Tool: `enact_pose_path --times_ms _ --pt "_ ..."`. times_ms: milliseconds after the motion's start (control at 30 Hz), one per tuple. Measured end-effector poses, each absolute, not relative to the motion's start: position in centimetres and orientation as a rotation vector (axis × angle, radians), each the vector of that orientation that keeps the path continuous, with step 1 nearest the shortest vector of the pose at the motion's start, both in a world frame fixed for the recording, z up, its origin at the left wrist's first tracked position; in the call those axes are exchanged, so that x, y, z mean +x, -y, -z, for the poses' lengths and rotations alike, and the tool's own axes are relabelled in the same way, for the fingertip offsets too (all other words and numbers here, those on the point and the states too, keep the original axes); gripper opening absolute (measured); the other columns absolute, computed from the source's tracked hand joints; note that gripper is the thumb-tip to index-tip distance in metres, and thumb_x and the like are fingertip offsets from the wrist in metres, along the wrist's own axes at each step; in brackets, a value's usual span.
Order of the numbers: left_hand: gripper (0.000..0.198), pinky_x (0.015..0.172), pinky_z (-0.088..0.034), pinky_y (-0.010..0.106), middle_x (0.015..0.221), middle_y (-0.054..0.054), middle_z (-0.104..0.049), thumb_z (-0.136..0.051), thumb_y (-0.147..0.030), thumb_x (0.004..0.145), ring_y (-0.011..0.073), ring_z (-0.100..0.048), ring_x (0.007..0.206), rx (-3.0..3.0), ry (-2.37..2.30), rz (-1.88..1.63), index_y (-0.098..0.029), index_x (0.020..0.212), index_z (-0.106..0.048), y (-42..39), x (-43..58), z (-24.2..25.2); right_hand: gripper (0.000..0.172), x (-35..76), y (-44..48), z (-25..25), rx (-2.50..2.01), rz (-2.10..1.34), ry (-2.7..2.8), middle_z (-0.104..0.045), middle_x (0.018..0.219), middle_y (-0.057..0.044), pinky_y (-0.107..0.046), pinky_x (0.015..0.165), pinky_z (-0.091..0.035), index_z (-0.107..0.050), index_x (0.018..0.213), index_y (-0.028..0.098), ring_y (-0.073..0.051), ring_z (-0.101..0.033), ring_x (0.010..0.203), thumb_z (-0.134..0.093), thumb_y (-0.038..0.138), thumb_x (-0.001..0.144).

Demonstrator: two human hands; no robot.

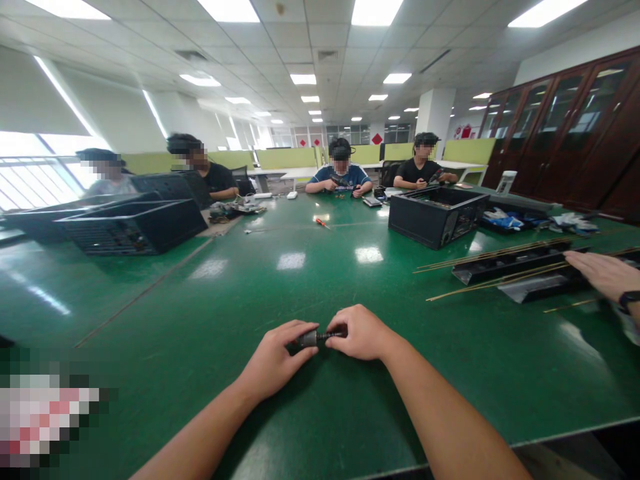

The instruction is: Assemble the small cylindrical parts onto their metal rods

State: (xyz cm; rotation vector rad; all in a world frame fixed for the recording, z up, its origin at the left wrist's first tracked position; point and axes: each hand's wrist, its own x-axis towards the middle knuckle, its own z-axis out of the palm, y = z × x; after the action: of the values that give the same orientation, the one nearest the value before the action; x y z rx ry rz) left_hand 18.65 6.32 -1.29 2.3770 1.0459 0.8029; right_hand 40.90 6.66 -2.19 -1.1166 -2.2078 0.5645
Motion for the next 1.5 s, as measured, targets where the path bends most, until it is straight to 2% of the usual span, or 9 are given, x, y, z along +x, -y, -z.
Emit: enact_pose_path --times_ms 733,1500 --pt "0.033 0.09 -0.049 0.034 0.104 0.004 -0.069 -0.066 -0.02 0.079 0.0199 -0.063 0.097 2.349 -1.08 -0.823 -0.025 0.111 -0.067 -6.38 18.43 1.43 0.016 41.18 -6.75 2.25 -1.162 -0.591 2.193 -0.068 0.073 -0.002 -0.023 0.058 -0.04 -0.075 0.086 0.017 -0.013 -0.059 0.064 -0.069 0.028 0.076" --pt "0.033 0.089 -0.05 0.034 0.104 0.005 -0.069 -0.066 -0.022 0.079 0.0199 -0.064 0.096 2.356 -1.099 -0.841 -0.024 0.112 -0.067 -6.3 18.35 1.18 0.018 41.6 -6.73 1.78 -1.183 -0.624 2.197 -0.068 0.074 -0.003 -0.023 0.06 -0.043 -0.075 0.088 0.016 -0.013 -0.06 0.065 -0.069 0.027 0.076"
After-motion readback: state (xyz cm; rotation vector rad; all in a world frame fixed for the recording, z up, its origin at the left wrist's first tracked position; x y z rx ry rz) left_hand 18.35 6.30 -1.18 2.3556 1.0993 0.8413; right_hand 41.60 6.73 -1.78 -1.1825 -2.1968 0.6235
